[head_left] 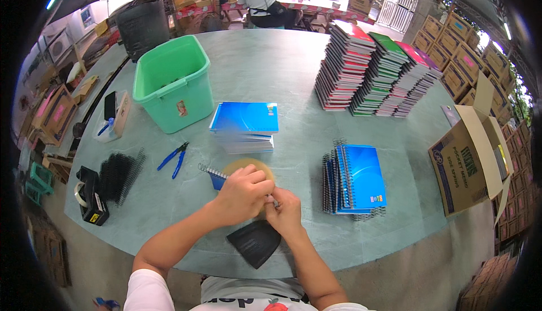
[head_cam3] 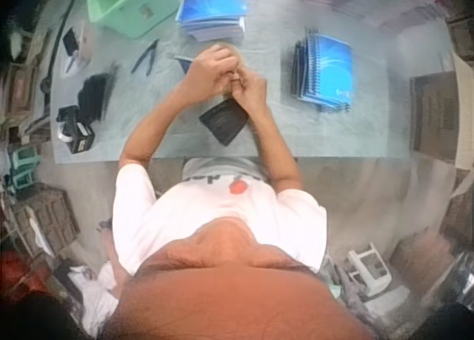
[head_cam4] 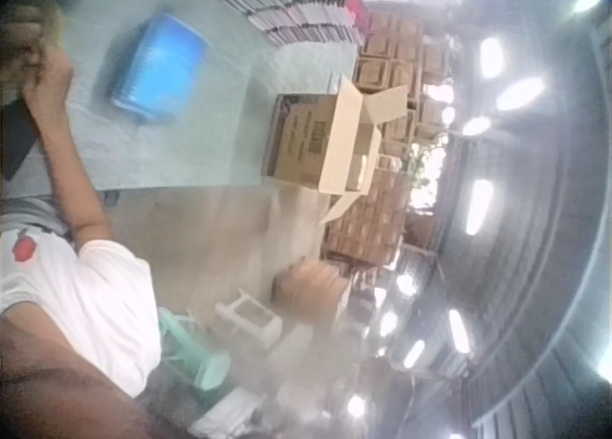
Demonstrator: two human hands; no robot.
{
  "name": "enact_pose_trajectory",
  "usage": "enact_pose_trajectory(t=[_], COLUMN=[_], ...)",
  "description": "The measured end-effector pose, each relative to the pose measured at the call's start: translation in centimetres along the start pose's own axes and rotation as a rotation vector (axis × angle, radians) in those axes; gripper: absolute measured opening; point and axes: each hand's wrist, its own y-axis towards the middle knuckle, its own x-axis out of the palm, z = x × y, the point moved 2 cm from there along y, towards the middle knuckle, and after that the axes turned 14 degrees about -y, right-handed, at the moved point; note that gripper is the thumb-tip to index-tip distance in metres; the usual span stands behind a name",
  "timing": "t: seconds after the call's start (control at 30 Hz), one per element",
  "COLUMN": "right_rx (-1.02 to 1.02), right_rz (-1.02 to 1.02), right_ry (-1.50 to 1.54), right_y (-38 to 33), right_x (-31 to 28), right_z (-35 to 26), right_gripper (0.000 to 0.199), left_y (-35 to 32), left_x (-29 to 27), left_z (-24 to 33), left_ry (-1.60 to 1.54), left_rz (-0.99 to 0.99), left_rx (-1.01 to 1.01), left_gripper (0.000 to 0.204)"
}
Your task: The person inserts a plastic spiral through the pre-punched holes of a notebook, trims the excess with pliers, and places the finished notebook onto a stack.
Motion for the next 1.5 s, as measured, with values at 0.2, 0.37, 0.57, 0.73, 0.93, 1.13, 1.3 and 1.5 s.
enact_pose_trajectory(t=[0.2, 0.37, 0.57, 0.73, 0.93, 1.13, 1.3, 1.5], right_rx=[0.190, 0.245, 0.281, 0.233, 0.279, 0.455, 0.565, 0.399], right_rz=[-0.015, 0.154, 0.012, 0.203, 0.155, 0.185, 0.143, 0.187], right_ry=[0.452, 0.691, 0.710, 0.518, -0.299, -0.268, -0.364, -1.005], right_y=[0.3, 0.2, 0.9, 2.3, -0.3, 0.3, 1.1, 1.7], right_x=[0.4, -0.7, -6.8, -19.9, -18.5, -19.1, -20.3, -19.7], right_z=[-0.2, -1.2, -2.0, -1.4, 8.5, 8.9, 7.6, 4.2], right_gripper=[0.026, 0.040, 0.048, 0.050, 0.040, 0.035, 0.030, 0.035], left_y=[-1.1, -3.3, -2.9, -4.6, -8.8, -11.5, -14.5, -14.8], left_x=[-3.1, -3.9, -0.2, -1.3, 0.0, -1.3, -0.7, 0.3], left_z=[-0.3, 0.3, 5.3, 3.6, -3.2, -6.0, -8.3, -9.2], left_ry=[0.134, 0.230, -0.002, -0.149, -0.236, -0.247, -0.255, -0.164], left_rz=[0.096, 0.160, 0.137, 0.283, 0.294, 0.444, 0.497, 0.489], left_rx=[-0.080, -0.245, 0.179, -0.011, -0.194, -0.405, -0.408, -0.354], left_gripper=[0.015, 0.022, 0.032, 0.032, 0.023, 0.015, 0.010, 0.008])
